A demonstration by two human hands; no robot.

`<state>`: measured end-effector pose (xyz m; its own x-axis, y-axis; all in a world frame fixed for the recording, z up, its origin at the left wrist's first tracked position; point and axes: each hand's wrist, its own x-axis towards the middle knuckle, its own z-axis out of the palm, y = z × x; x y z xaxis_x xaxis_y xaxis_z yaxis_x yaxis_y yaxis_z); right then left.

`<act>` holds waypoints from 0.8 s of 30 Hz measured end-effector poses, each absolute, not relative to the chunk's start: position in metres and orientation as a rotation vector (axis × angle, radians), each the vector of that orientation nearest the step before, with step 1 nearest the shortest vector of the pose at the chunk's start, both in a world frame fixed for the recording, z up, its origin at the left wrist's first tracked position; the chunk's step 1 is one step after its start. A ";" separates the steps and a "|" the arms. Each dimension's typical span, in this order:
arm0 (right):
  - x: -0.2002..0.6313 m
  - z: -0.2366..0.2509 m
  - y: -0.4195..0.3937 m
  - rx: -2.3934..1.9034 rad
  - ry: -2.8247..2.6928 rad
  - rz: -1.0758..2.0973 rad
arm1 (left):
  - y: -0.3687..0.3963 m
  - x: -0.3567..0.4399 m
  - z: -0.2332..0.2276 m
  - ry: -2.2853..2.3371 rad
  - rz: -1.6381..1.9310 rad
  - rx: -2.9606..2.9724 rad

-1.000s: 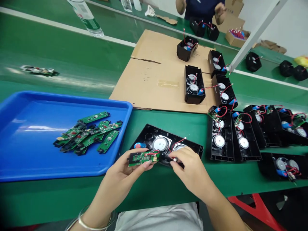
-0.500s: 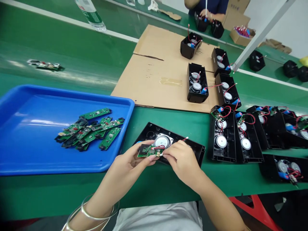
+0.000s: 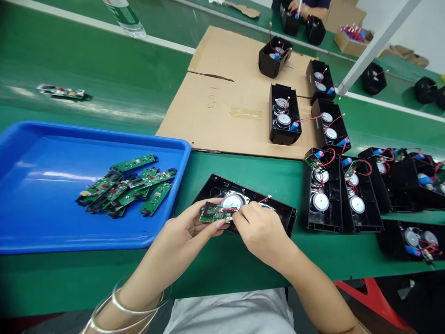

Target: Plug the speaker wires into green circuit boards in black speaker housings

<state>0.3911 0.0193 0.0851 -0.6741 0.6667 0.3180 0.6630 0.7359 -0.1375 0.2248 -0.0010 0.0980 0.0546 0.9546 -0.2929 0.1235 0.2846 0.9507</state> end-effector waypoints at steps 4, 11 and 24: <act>0.392 0.083 0.021 -1.083 -2.595 0.162 | -0.001 0.225 0.097 1.385 0.880 1.119; 0.393 0.085 0.025 -1.056 -2.632 0.313 | -0.001 0.223 0.094 1.414 0.827 1.344; 0.392 0.081 0.024 -1.189 -2.501 0.265 | -0.001 0.222 0.092 1.337 0.864 1.322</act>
<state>0.3919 0.0239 0.0810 -0.5824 0.7775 0.2372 0.7106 0.6287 -0.3160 0.2222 -0.0013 0.0921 0.1249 0.9769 -0.1736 0.2435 0.1395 0.9598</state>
